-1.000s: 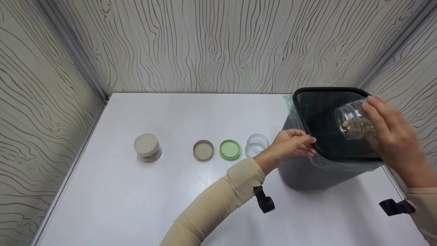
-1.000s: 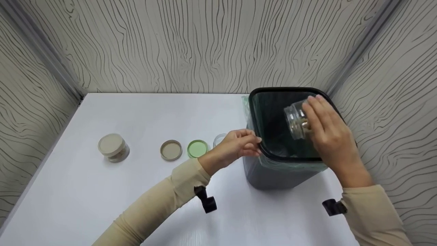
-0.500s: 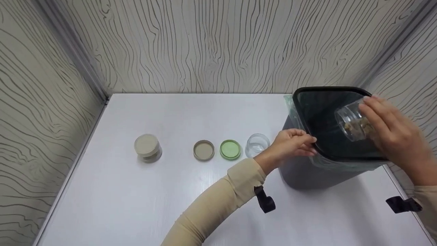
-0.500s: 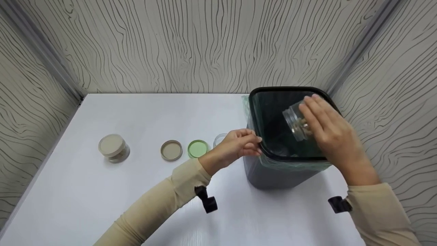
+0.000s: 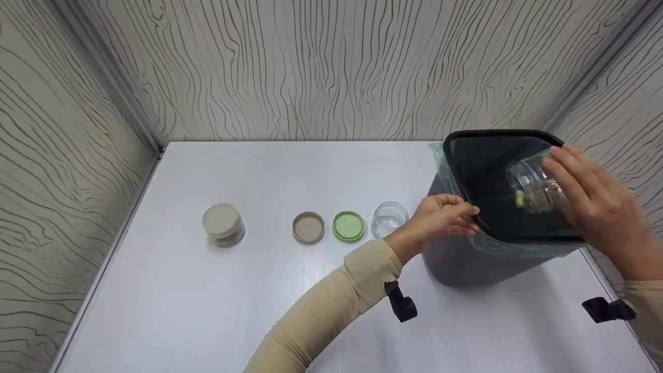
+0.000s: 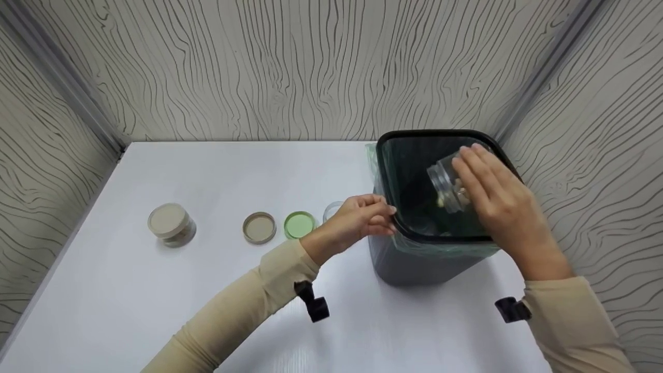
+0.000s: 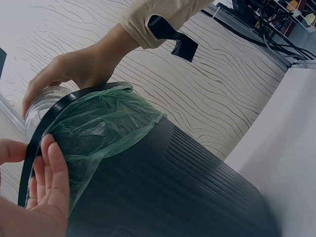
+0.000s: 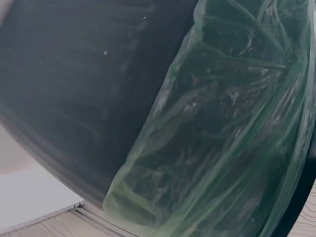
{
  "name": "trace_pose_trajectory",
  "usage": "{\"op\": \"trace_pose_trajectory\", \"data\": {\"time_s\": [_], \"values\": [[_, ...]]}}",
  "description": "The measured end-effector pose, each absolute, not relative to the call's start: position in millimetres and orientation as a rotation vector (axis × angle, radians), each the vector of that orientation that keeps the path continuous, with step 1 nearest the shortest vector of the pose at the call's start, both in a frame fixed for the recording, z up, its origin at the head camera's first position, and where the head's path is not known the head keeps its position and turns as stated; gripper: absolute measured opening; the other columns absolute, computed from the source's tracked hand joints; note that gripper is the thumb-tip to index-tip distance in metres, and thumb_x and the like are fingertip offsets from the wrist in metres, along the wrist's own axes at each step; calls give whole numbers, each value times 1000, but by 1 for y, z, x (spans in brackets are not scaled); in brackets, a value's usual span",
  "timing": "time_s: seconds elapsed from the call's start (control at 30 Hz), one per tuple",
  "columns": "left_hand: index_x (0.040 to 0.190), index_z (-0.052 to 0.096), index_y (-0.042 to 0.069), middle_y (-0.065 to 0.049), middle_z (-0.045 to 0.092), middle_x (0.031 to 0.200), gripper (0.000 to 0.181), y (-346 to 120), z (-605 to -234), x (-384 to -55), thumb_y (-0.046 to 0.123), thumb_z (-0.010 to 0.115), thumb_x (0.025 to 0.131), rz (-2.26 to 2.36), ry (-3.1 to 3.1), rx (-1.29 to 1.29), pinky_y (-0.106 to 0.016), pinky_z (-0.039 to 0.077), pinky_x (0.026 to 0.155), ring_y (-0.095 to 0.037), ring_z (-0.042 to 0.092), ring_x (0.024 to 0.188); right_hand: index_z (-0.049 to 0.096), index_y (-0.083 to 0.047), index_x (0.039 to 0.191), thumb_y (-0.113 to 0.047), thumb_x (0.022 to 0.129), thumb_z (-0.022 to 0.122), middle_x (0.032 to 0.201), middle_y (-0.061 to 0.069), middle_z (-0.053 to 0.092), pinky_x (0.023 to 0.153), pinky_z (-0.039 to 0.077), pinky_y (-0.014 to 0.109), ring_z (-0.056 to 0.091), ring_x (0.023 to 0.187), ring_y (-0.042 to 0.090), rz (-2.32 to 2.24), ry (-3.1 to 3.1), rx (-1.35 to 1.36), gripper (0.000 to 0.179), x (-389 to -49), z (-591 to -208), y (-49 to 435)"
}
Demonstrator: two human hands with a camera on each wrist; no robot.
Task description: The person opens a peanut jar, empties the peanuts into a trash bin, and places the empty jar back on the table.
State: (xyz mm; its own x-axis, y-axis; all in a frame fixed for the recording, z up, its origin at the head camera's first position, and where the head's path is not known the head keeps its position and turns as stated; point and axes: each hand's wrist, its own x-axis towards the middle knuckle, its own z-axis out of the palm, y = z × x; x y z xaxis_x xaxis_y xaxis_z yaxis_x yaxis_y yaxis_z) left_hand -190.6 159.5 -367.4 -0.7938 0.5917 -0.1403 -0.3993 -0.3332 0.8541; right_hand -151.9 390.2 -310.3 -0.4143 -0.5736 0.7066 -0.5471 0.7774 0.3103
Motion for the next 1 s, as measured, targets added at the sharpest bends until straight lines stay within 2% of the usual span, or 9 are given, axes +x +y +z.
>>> {"op": "trace_pose_trajectory", "data": {"time_s": [0.03,0.1,0.17,0.23,0.4,0.7,0.8,0.9,1.0], "values": [[74,57,12,-1,63,67,18,160,-367,-191,0,59,89,2144,1299,258,-17,58,56,-7,63,55,53,7,129,22,74,63,136,24,54,125,21,22,45,139,31,-33,-2098,838,58,-152,-310,390],[74,56,12,-1,62,66,18,160,-367,-191,0,59,88,2145,1301,253,-18,59,57,-8,62,55,53,7,128,25,63,66,135,25,54,125,21,23,45,138,32,-21,-2096,843,69,-152,-310,389],[74,56,12,-1,62,66,19,160,-367,-191,0,59,88,2147,1306,250,-19,59,58,-8,62,55,53,8,128,23,68,65,136,25,54,125,22,23,45,139,31,1,-2088,862,62,-153,-310,388],[74,55,12,-1,62,66,19,161,-367,-191,-1,59,88,2149,1305,246,-18,59,57,-8,62,55,53,8,129,22,69,65,137,24,54,125,22,23,44,140,30,3,-2092,879,63,-153,-310,389],[74,55,12,-1,62,66,20,162,-367,-191,-1,59,88,2148,1303,234,-18,58,56,-8,62,55,53,6,129,26,59,67,138,22,54,125,24,24,45,139,31,16,-2084,824,74,-151,-309,388],[73,55,11,-1,62,66,19,162,-367,-190,-1,58,87,2151,1299,221,-15,56,53,-8,62,54,54,5,128,15,89,48,139,22,53,126,18,23,36,146,24,-101,-2088,929,41,-148,-307,386],[73,56,12,-1,62,67,19,162,-367,-189,-1,59,87,2150,1308,220,-16,56,54,-8,62,55,53,4,130,-2,102,36,139,21,52,126,15,22,34,147,23,-127,-2111,921,33,-147,-306,387],[73,56,11,-1,63,68,18,162,-366,-189,0,59,87,2150,1314,213,-16,57,54,-8,62,55,53,3,131,-15,105,28,140,21,52,126,14,20,33,147,22,-140,-2121,914,40,-147,-307,388],[73,56,11,-1,63,68,19,161,-366,-188,0,59,87,2149,1316,217,-16,56,54,-8,62,55,53,3,130,-11,104,29,139,21,52,127,14,21,33,147,22,-141,-2123,920,38,-147,-307,390]]}}
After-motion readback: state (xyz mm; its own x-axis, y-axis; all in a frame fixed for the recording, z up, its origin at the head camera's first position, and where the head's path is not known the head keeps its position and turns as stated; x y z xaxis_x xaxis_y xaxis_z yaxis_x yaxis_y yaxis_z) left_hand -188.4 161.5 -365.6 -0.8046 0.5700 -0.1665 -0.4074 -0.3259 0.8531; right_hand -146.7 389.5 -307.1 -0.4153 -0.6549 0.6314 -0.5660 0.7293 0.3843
